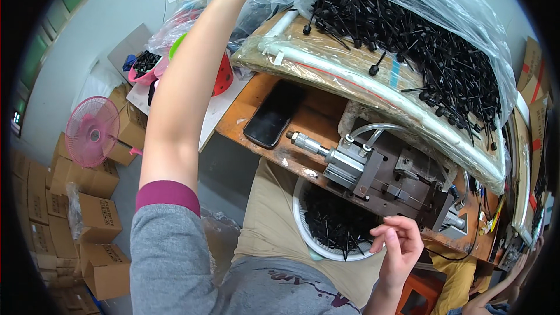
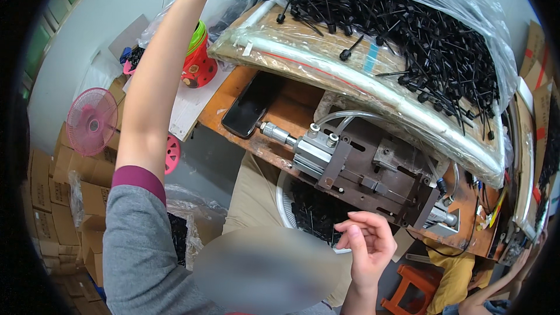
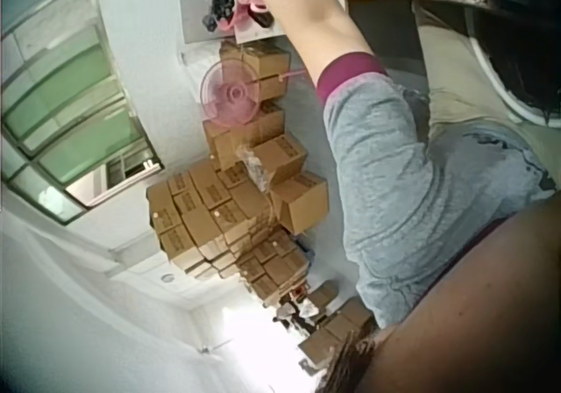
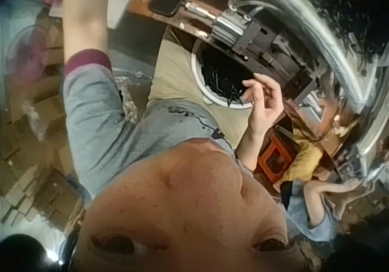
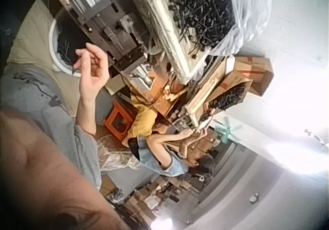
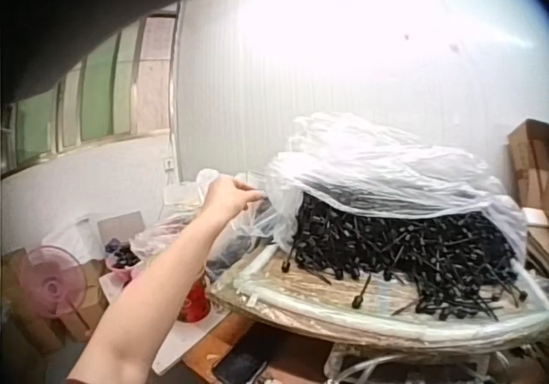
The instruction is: Assembling small black plastic cable connectors using a manual or pneumatic press machine at a workbench.
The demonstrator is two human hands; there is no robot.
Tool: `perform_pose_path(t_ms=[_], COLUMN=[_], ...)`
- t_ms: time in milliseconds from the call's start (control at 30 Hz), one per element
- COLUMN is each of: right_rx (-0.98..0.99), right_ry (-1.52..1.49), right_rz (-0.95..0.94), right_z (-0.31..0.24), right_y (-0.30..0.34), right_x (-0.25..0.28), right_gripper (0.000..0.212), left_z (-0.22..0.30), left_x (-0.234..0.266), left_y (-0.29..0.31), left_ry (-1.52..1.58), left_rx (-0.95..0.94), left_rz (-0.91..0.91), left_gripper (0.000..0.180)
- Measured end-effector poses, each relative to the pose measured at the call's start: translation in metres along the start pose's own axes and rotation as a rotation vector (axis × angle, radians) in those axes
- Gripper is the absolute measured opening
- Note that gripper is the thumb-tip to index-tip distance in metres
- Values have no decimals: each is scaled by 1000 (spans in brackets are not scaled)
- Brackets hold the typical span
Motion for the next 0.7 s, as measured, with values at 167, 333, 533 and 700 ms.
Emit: perform_pose_path(t_ms=[167,333,533,700], right_rx=[-4,25,234,503], right_ry=[-51,-4,323,650], right_rz=[-57,-25,80,144], right_z=[3,-11,-49,-76], right_y=[6,0,-37,-81], right_x=[-5,11,45,53], right_gripper=[32,31,19,12], left_z=[36,105,149,155], left_x=[8,16,-74,-139], left_y=[-23,93,236,266], left_ry=[-81,177,51,102], left_rx=[-181,-538,-879,-864], left_rz=[170,85,-241,-384], left_gripper=[38,33,18,26])
Point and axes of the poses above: each hand's wrist, its own y-axis away from the middle knuckle, its own x-axis out of the back of the hand, z = x × y, the point moved 7 cm from there along -y, towards the middle knuckle, and after that the axes turned 14 degrees about x, right-handed, at the moved point
